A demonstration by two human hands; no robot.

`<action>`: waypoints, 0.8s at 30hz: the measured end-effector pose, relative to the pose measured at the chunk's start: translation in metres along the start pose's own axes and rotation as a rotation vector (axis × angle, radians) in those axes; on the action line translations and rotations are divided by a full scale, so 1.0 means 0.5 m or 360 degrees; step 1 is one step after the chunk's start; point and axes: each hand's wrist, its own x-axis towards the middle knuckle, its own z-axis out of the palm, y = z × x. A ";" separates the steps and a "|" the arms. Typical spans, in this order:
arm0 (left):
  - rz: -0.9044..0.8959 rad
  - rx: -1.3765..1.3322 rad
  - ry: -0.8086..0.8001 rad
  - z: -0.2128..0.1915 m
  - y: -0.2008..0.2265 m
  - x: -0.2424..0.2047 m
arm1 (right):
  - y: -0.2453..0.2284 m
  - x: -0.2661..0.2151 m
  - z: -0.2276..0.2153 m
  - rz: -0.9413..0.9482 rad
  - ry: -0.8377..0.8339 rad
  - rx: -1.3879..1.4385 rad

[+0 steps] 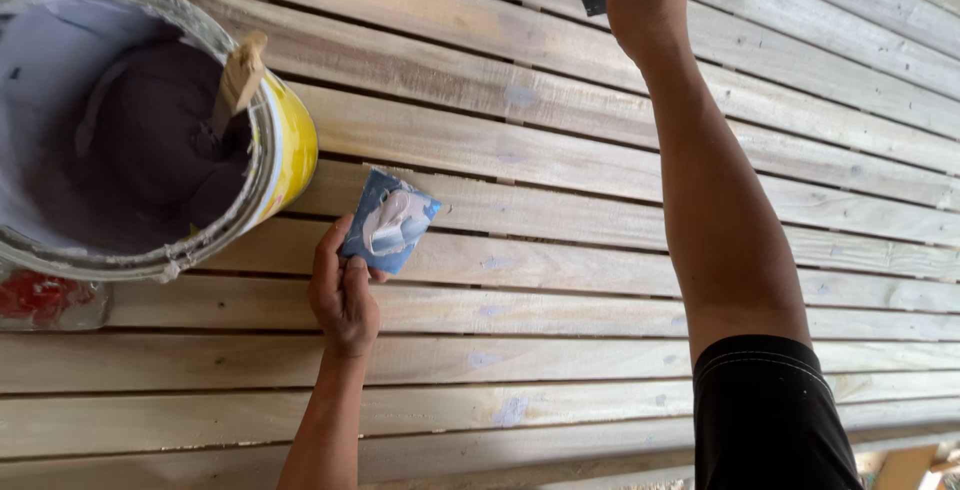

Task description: The person uses a putty knife to apply a white filler paste into gaps between wooden planks. They repeatedly scoop filler from a container and spread it along the seams, smoothing the surface with the tool.

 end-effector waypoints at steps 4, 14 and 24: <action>-0.0049 0.0001 0.0034 0.001 0.000 0.005 | -0.011 0.036 -0.017 -0.0195 0.0087 -0.0155; -0.0195 0.0015 0.0100 -0.007 -0.025 -0.013 | -0.073 0.052 -0.047 0.0436 -0.0020 0.0493; -0.0281 0.0026 0.0184 -0.006 -0.044 -0.014 | -0.033 0.049 0.005 0.1351 0.0149 0.2147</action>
